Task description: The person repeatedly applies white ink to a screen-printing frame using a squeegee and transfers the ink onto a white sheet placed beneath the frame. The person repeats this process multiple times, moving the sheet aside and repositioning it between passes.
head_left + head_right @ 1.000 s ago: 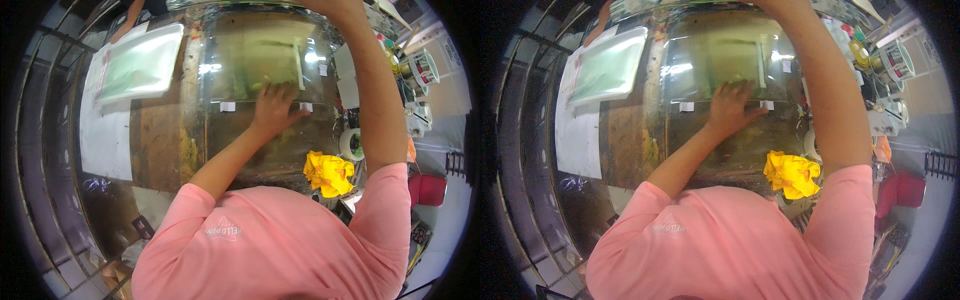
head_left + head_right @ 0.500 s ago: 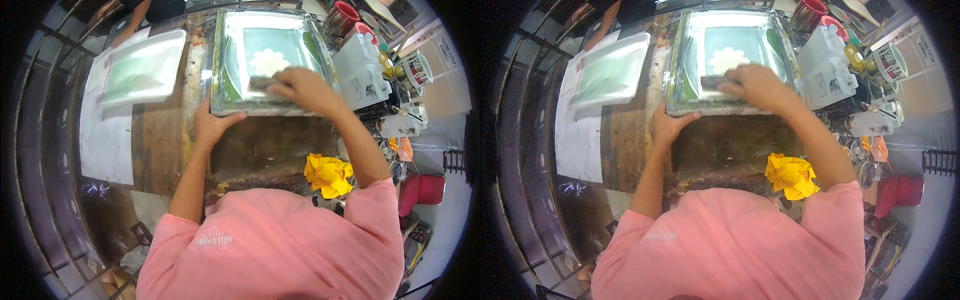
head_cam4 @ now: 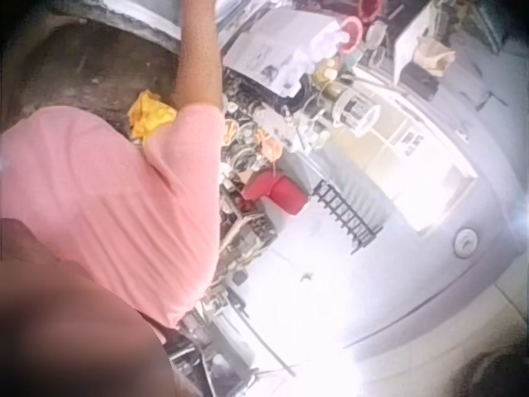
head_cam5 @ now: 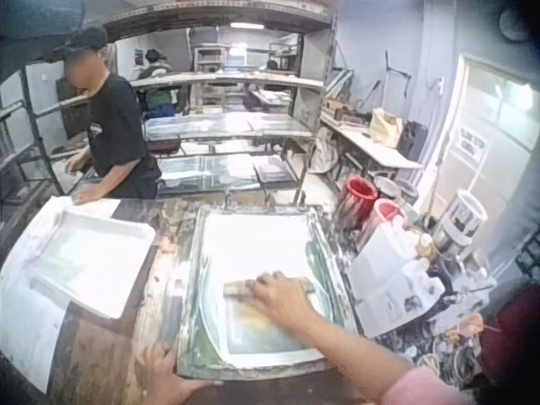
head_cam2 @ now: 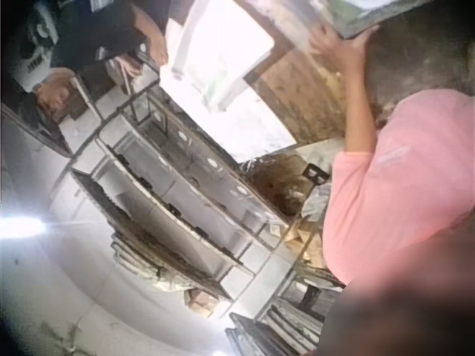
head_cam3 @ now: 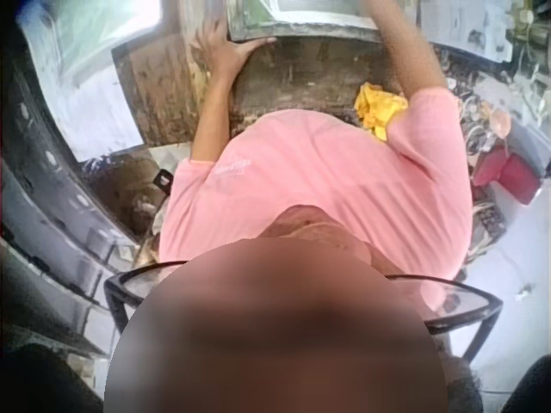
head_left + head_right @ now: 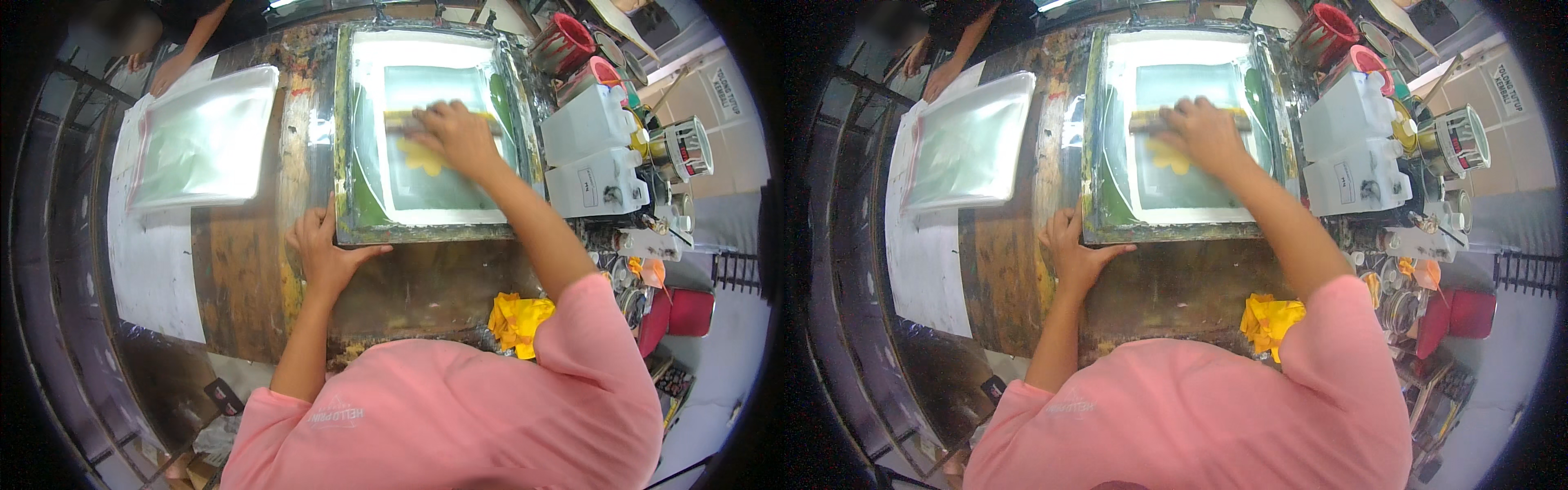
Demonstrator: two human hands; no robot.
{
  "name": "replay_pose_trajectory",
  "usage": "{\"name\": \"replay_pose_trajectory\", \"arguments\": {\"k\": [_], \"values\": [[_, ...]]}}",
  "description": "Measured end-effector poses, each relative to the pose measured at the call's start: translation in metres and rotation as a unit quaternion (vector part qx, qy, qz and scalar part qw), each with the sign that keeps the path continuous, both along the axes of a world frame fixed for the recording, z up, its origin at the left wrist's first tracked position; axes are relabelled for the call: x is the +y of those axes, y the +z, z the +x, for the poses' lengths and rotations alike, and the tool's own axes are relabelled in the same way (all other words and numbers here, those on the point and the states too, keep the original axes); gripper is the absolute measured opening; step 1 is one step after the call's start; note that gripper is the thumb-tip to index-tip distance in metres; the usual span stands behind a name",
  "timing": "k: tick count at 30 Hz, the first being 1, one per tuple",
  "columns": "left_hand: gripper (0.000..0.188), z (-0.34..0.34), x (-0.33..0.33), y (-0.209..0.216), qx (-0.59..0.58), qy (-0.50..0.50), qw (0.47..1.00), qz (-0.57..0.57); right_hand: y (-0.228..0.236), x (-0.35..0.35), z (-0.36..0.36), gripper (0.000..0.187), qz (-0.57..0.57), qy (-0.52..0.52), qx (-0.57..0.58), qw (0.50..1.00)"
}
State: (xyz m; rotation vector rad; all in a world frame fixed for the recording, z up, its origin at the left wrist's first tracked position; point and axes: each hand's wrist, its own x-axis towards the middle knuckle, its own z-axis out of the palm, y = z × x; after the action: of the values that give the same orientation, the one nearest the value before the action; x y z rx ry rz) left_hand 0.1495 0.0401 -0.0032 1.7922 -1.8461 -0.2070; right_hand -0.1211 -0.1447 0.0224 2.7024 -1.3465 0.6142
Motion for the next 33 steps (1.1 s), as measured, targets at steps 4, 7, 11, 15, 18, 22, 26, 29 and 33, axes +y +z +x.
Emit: {"name": "replay_pose_trajectory", "arguments": {"k": [4, 7, 11, 15, 18, 22, 26, 29, 33], "values": [[0.126, -0.001, 0.000, 0.003, -0.007, 0.004, 1.000, -0.029, 0.028, -0.098, 0.003, 0.054, 0.075, 0.010, 0.014, 0.997], [0.127, -0.001, 0.000, 0.003, -0.005, 0.001, 0.999, -0.045, 0.051, -0.140, -0.001, 0.059, 0.156, 0.023, -0.010, 0.987], [0.128, -0.001, 0.001, 0.000, 0.061, -0.014, 0.997, -0.048, 0.028, -0.132, 0.004, 0.053, 0.040, -0.009, 0.005, 0.999], [0.125, -0.001, 0.003, -0.002, 0.043, -0.008, 0.998, -0.050, 0.007, -0.081, 0.000, 0.049, 0.007, -0.030, 0.038, 0.999], [0.123, -0.002, 0.002, -0.003, 0.053, -0.012, 0.996, -0.074, 0.021, -0.007, -0.002, 0.047, 0.037, -0.029, 0.039, 0.998], [0.122, -0.001, 0.002, -0.006, 0.053, -0.017, 0.994, -0.097, 0.051, 0.100, 0.003, 0.044, 0.126, -0.050, 0.099, 0.986], [0.116, -0.005, 0.006, 0.001, 0.080, -0.002, 0.995, -0.061, 0.080, 0.142, 0.001, 0.041, 0.135, -0.031, 0.061, 0.989], [0.111, -0.015, 0.002, 0.023, 0.254, 0.003, 0.966, -0.044, 0.106, 0.141, 0.001, 0.036, 0.029, -0.011, 0.022, 0.999], [0.106, -0.033, -0.022, 0.067, 0.438, -0.003, 0.891, -0.122, 0.146, 0.136, 0.007, 0.030, -0.166, -0.050, -0.004, 0.985]]}}
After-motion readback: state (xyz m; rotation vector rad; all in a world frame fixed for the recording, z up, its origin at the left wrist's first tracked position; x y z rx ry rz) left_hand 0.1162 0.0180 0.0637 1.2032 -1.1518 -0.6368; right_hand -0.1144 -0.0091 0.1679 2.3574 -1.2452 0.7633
